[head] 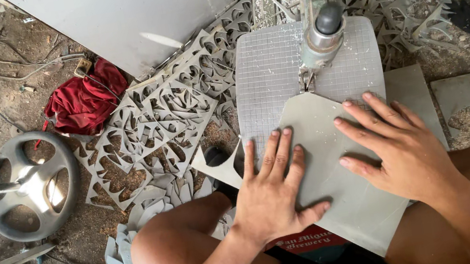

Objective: The person uses a band saw to cut a light gray sole material along a curved line. They guide the material with both hands, rotate it to follow the cut path, and remove the cut piece after completion.

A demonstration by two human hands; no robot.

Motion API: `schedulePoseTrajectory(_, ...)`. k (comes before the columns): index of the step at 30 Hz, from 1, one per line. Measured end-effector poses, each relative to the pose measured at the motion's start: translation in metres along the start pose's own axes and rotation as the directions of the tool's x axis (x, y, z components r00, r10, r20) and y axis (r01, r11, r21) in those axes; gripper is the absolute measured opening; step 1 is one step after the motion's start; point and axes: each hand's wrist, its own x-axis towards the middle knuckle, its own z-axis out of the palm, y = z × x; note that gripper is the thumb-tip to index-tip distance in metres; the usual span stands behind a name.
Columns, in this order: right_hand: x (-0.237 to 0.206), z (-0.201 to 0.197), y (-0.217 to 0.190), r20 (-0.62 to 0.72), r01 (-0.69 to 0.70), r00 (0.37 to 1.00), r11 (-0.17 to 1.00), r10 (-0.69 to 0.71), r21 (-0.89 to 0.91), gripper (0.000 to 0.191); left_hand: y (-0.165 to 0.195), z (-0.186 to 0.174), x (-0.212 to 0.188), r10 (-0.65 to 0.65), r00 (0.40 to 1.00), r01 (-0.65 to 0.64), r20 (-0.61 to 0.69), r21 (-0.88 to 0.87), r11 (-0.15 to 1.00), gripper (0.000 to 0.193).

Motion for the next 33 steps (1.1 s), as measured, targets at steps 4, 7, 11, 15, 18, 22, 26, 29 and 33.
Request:
schedulePoseTrajectory(4,0.003,0.000,0.006,0.005,0.009,1.000,0.999,-0.010,0.048,0.058,0.005,0.007,0.002,-0.020,0.998,0.019,-0.060,-0.017,1.000,0.096)
schedulePoseTrajectory(7,0.006,0.001,0.009,0.028,-0.020,0.999,0.999,0.019,0.050,0.059,0.004,0.009,0.005,-0.015,0.996,0.014,-0.086,-0.012,1.000,0.098)
schedulePoseTrajectory(11,0.011,0.001,0.009,0.037,-0.045,0.998,0.998,0.043,0.054,0.058,0.002,0.009,0.008,-0.007,0.994,0.004,-0.112,-0.032,0.999,0.099)
schedulePoseTrajectory(15,0.014,0.002,0.008,0.015,-0.068,0.998,0.996,0.067,0.058,0.054,-0.003,0.011,0.011,0.020,0.991,-0.024,-0.132,-0.032,0.999,0.095)
schedulePoseTrajectory(18,0.014,0.005,0.007,0.003,-0.076,0.997,0.996,0.076,0.037,0.054,-0.008,0.012,0.012,0.034,0.991,-0.039,-0.131,-0.040,0.998,0.093)
schedulePoseTrajectory(22,0.014,0.008,0.005,0.012,-0.102,0.995,0.994,0.102,0.031,0.053,-0.017,0.011,0.014,0.058,0.990,-0.066,-0.130,-0.061,0.996,0.093)
schedulePoseTrajectory(26,0.016,0.008,0.003,0.004,-0.109,0.994,0.994,0.109,0.016,0.053,-0.021,0.011,0.018,0.065,0.987,-0.075,-0.148,-0.063,0.995,0.092)
schedulePoseTrajectory(29,0.021,0.005,0.010,-0.004,-0.069,0.998,0.997,0.069,0.021,0.051,-0.010,0.013,0.019,0.031,0.988,-0.039,-0.149,-0.053,0.998,0.094)
schedulePoseTrajectory(33,0.022,0.005,0.020,-0.002,-0.054,0.999,0.997,0.054,0.050,0.049,-0.002,0.017,0.021,0.004,0.989,-0.013,-0.146,-0.061,0.998,0.095)
